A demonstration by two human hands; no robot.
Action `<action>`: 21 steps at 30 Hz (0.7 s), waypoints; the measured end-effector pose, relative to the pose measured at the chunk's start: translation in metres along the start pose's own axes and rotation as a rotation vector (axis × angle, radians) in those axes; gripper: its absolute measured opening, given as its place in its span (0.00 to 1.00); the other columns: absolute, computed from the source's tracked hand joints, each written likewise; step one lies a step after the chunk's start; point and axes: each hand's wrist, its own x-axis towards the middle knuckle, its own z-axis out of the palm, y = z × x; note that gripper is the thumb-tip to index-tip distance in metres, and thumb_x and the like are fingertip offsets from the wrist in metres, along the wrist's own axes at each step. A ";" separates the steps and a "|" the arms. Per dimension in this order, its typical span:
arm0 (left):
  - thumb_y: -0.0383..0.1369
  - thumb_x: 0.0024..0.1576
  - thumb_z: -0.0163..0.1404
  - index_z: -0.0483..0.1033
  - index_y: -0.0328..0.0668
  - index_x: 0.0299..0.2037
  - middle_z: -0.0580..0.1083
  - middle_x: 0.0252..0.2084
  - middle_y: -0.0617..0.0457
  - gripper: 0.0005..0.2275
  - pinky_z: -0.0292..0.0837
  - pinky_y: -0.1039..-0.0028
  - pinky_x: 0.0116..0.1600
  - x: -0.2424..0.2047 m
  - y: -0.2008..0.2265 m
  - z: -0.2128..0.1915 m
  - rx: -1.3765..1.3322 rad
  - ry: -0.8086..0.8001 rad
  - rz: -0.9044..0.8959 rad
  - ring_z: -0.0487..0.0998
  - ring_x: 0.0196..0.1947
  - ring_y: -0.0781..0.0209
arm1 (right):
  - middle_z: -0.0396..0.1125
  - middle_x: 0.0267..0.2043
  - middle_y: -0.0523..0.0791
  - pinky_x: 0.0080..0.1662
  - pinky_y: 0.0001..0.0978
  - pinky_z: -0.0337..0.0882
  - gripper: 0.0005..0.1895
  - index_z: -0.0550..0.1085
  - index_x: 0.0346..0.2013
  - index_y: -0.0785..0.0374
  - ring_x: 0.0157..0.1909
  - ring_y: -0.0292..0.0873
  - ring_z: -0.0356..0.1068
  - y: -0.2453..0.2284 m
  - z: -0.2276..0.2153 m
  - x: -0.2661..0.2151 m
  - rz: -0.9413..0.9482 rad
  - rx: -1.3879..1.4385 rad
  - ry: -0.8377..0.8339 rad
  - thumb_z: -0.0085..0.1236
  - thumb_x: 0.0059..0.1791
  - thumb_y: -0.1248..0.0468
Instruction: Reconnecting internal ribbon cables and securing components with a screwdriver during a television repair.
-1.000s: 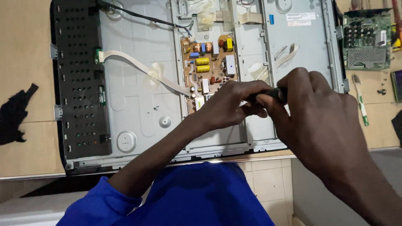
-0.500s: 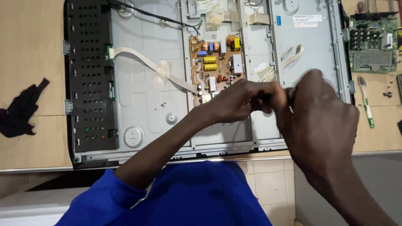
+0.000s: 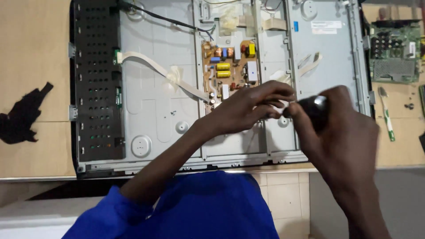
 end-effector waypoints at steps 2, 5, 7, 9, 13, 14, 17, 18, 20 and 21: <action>0.27 0.66 0.44 0.65 0.45 0.63 0.72 0.64 0.49 0.15 0.77 0.66 0.67 -0.019 0.008 -0.009 -0.039 0.069 0.022 0.78 0.65 0.52 | 0.74 0.35 0.56 0.41 0.60 0.67 0.25 0.70 0.48 0.63 0.40 0.69 0.73 -0.008 -0.016 -0.005 0.041 0.041 0.051 0.60 0.56 0.44; 0.29 0.64 0.48 0.72 0.43 0.57 0.76 0.58 0.49 0.12 0.80 0.67 0.62 -0.056 0.005 -0.017 0.038 0.356 -0.080 0.81 0.58 0.56 | 0.66 0.35 0.52 0.41 0.38 0.66 0.16 0.67 0.49 0.72 0.34 0.47 0.66 -0.021 -0.046 -0.017 0.039 0.298 0.085 0.64 0.60 0.63; 0.29 0.59 0.49 0.76 0.46 0.45 0.82 0.45 0.52 0.07 0.78 0.74 0.49 -0.079 -0.001 -0.020 0.166 0.728 -0.337 0.84 0.47 0.60 | 0.66 0.37 0.51 0.35 0.37 0.64 0.19 0.67 0.54 0.74 0.31 0.46 0.66 -0.026 -0.058 -0.018 -0.024 0.270 -0.022 0.55 0.59 0.59; 0.30 0.60 0.49 0.75 0.45 0.46 0.81 0.45 0.52 0.07 0.79 0.72 0.49 -0.099 0.004 -0.018 0.209 0.737 -0.467 0.82 0.46 0.59 | 0.71 0.37 0.47 0.40 0.42 0.67 0.19 0.69 0.55 0.68 0.37 0.48 0.72 -0.025 -0.033 -0.017 -0.038 0.226 0.001 0.57 0.58 0.55; 0.27 0.59 0.51 0.73 0.42 0.49 0.76 0.48 0.48 0.09 0.79 0.67 0.39 -0.125 -0.008 -0.006 0.298 0.712 -0.650 0.80 0.42 0.55 | 0.72 0.44 0.45 0.38 0.57 0.69 0.25 0.66 0.55 0.59 0.39 0.61 0.75 -0.045 -0.003 -0.010 -0.079 0.170 -0.099 0.56 0.52 0.46; 0.27 0.59 0.51 0.73 0.42 0.49 0.76 0.48 0.48 0.09 0.79 0.67 0.39 -0.129 -0.011 -0.002 0.300 0.724 -0.658 0.80 0.42 0.55 | 0.72 0.44 0.45 0.38 0.57 0.69 0.25 0.66 0.55 0.59 0.39 0.61 0.75 -0.050 0.003 -0.009 -0.091 0.175 -0.106 0.56 0.52 0.46; 0.33 0.58 0.49 0.71 0.44 0.57 0.74 0.51 0.43 0.17 0.79 0.66 0.37 -0.134 -0.015 0.007 0.301 0.680 -0.559 0.83 0.41 0.53 | 0.73 0.44 0.46 0.36 0.53 0.70 0.22 0.66 0.54 0.61 0.39 0.56 0.77 -0.062 0.018 -0.007 -0.209 0.313 -0.114 0.56 0.53 0.51; 0.29 0.57 0.51 0.74 0.50 0.55 0.73 0.50 0.45 0.15 0.79 0.66 0.38 -0.131 -0.014 0.008 0.285 0.674 -0.626 0.82 0.43 0.53 | 0.74 0.43 0.47 0.34 0.56 0.69 0.23 0.65 0.54 0.60 0.36 0.61 0.75 -0.066 0.021 -0.007 -0.182 0.281 -0.132 0.54 0.53 0.48; 0.24 0.56 0.54 0.76 0.56 0.52 0.71 0.48 0.46 0.16 0.80 0.66 0.40 -0.129 -0.018 0.011 0.266 0.671 -0.693 0.82 0.45 0.52 | 0.75 0.41 0.47 0.32 0.58 0.68 0.24 0.64 0.54 0.59 0.33 0.66 0.73 -0.071 0.024 -0.006 -0.157 0.247 -0.150 0.53 0.53 0.46; 0.21 0.55 0.54 0.79 0.57 0.50 0.71 0.48 0.49 0.17 0.79 0.66 0.40 -0.128 -0.022 0.012 0.270 0.674 -0.704 0.82 0.45 0.52 | 0.75 0.41 0.47 0.34 0.58 0.68 0.24 0.64 0.55 0.59 0.34 0.66 0.74 -0.073 0.024 -0.007 -0.142 0.265 -0.129 0.53 0.53 0.47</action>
